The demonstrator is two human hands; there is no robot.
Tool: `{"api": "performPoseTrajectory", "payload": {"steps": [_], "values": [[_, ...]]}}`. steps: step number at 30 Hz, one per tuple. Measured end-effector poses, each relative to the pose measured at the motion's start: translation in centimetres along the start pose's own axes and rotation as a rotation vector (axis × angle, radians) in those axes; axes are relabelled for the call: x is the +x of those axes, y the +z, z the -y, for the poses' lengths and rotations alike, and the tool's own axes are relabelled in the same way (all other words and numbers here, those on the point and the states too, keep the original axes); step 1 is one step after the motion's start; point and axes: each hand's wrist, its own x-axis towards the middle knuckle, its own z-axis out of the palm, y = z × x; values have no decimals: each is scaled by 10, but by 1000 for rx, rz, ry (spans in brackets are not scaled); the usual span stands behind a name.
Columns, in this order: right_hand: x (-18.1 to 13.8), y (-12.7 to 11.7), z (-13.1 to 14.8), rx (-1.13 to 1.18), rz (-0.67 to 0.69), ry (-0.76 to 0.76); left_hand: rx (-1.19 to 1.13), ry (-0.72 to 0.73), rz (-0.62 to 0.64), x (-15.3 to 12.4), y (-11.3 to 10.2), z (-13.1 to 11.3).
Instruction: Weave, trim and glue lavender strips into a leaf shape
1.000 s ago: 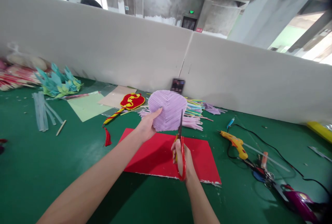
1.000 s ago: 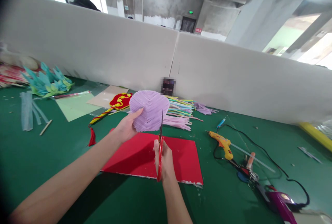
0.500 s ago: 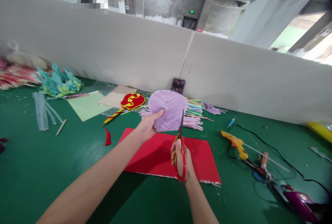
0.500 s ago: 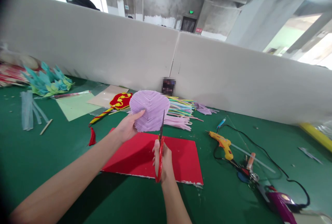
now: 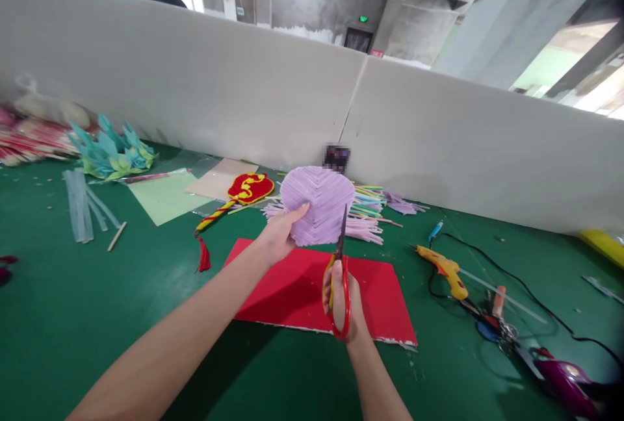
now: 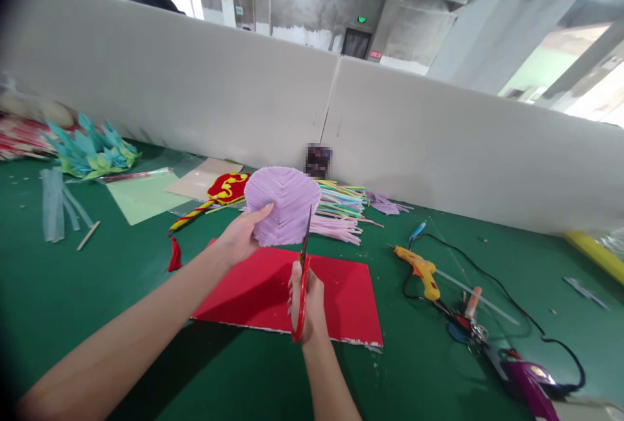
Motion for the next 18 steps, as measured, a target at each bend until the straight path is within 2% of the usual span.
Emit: {"api": "performPoseTrajectory", "payload": {"steps": [18], "values": [[-3, 1, -1, -73, -95, -49, 12, 21, 30, 1, -2, 0]]}}
